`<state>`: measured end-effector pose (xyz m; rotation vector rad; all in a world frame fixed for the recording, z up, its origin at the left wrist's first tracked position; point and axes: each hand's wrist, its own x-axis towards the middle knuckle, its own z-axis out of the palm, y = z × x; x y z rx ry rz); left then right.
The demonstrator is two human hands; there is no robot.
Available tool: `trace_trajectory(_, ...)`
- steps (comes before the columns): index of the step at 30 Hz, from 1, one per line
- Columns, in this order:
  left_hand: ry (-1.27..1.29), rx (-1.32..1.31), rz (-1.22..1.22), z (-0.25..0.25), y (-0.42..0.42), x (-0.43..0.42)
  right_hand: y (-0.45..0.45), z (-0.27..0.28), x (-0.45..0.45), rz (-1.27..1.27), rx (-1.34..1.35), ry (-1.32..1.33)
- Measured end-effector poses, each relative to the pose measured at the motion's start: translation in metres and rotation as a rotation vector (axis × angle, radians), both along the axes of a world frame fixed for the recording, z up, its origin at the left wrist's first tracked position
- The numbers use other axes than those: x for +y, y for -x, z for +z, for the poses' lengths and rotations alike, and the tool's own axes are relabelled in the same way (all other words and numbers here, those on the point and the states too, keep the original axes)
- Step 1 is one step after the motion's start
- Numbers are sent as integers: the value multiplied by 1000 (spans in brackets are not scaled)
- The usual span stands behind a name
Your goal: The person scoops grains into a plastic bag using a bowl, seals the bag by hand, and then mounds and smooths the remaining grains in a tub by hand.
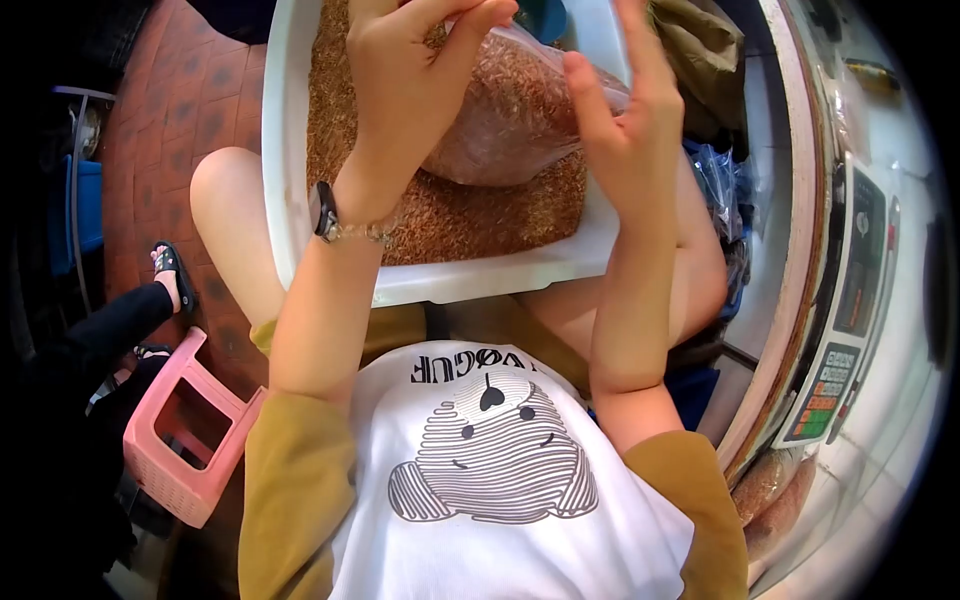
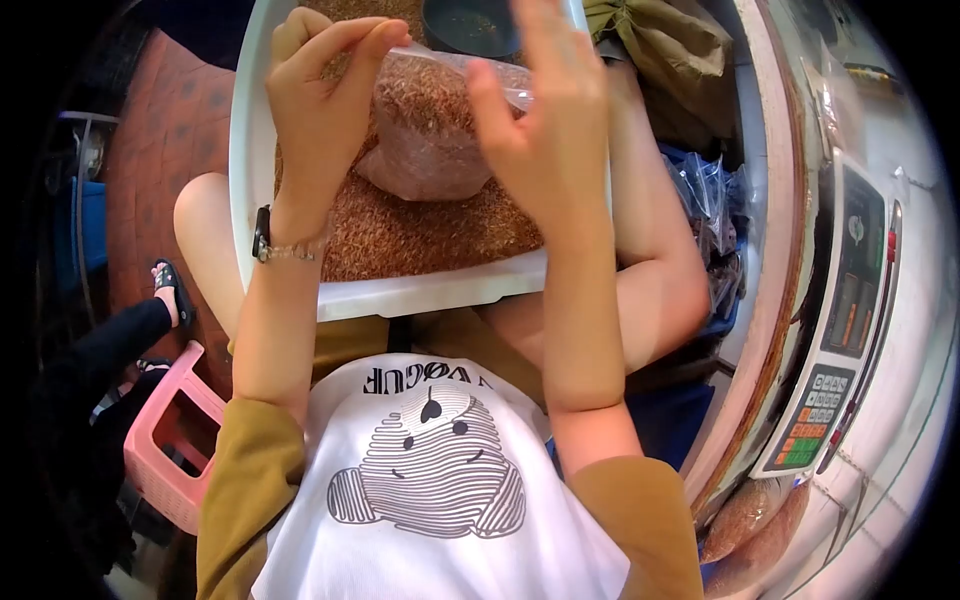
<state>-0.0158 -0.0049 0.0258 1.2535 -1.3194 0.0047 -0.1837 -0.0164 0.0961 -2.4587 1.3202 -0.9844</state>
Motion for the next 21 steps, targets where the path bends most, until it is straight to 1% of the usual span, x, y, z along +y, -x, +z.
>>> trace_trajectory(1, 0, -2, 14, 1, 1, 2, 9, -8, -8, 53, -8, -29)
trace_trajectory(3, 10, 14, 14, 0, 4, 2, 45, -43, -27, 135, -16, -81)
trace_trajectory(4, 22, 30, 9, -2, 4, 1, 54, -56, -21, 112, -95, -335)
trace_trajectory(5, 33, 46, 2, -4, 4, 0, 61, -53, -20, 125, -36, -253)
trace_trajectory(7, -19, 198, -98, -6, 5, 2, 71, -47, -18, 153, 80, -93)
trace_trajectory(8, -37, 280, -168, -7, 5, 3, 69, -50, -7, 134, -104, -408)
trace_trajectory(9, -62, 359, -242, -10, 3, 3, 70, -50, -5, 150, -224, -507)
trace_trajectory(10, -119, 478, -431, -21, -3, 1, 71, -50, -3, 169, -350, -601)
trace_trajectory(11, -163, 503, -506, -28, 3, 1, 73, -52, -2, 191, -479, -691)
trace_trajectory(12, -205, 524, -577, -34, 9, 2, 79, -68, -6, 250, -739, -836)
trace_trajectory(13, -249, 543, -644, -42, 13, 4, 81, -79, -8, 253, -688, -910)
trace_trajectory(14, -464, 602, -804, -51, 12, 5, 81, -89, -10, 261, -631, -985)
trace_trajectory(15, -517, 650, -834, -58, 10, 4, 78, -99, -12, 274, -571, -1062)
trace_trajectory(17, -632, 743, -888, -63, 3, 1, 63, -128, -13, 339, -434, -1023)
trace_trajectory(18, -666, 574, -890, -65, -3, -3, 59, -138, -13, 369, -366, -1001)
trace_trajectory(21, -716, 411, -926, -70, -12, -4, 50, -145, -11, 292, -519, -1003)
